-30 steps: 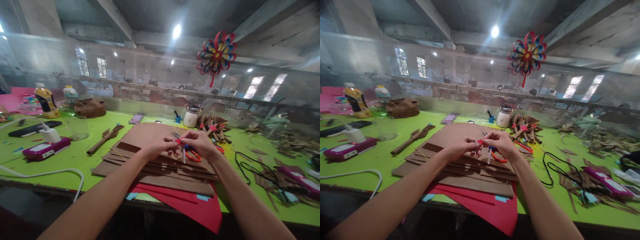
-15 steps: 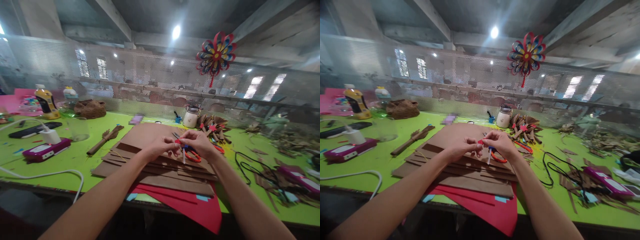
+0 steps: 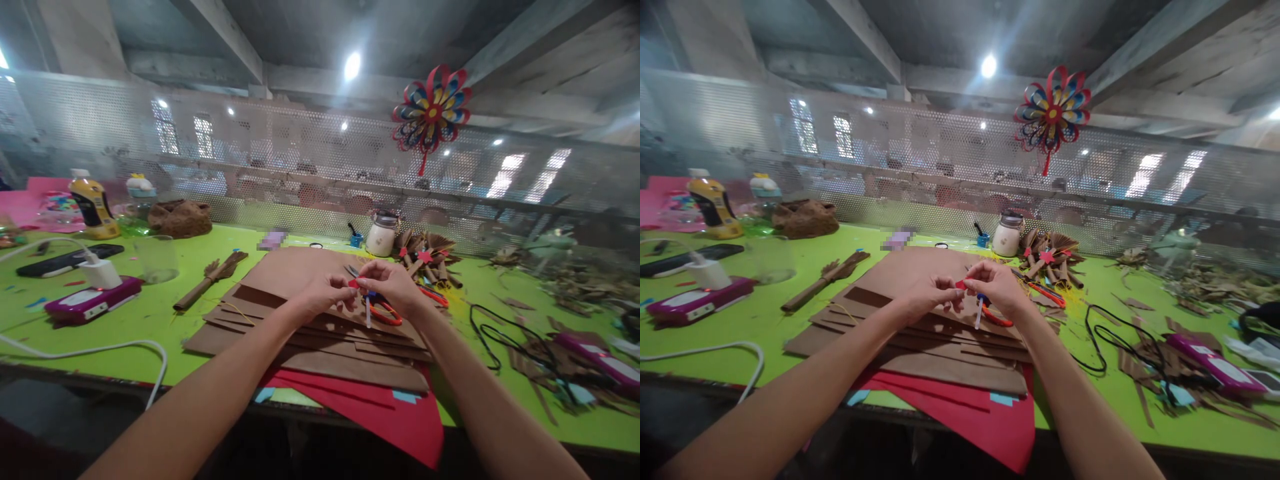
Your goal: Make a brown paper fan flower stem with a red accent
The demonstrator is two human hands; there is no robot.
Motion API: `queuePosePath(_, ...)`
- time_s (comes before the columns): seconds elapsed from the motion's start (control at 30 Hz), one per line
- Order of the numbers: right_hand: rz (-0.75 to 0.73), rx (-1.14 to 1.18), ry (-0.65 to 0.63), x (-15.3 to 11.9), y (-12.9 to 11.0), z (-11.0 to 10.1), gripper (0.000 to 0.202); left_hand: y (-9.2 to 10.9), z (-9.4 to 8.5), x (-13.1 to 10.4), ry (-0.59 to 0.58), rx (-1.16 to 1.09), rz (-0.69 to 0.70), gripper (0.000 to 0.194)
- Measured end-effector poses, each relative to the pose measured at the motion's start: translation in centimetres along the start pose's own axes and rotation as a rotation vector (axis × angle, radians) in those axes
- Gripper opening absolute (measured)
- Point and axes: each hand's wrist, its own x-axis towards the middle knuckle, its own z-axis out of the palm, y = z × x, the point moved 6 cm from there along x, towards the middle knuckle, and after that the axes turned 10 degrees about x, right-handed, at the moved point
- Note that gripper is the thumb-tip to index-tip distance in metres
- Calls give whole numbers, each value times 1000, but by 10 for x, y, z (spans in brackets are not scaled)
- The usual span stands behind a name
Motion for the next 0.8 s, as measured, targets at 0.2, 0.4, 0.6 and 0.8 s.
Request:
queuePosePath(0.2, -19, -28, 52, 1, -2, 1, 26, -4, 1, 2, -3, -40, -19, 25)
queuePosePath(0.4, -58, -77, 51, 4, 3, -2, 25, -6, -1, 2, 4, -41, -1, 30)
queuePosePath(0.6, -39, -69, 90, 6, 10, -3, 29, -5, -1, 2, 8, -25, 0, 29)
queuePosePath(0.8, -28, -49, 85, 3, 5, 2, 42, -8, 1, 4, -31, -41, 20, 30)
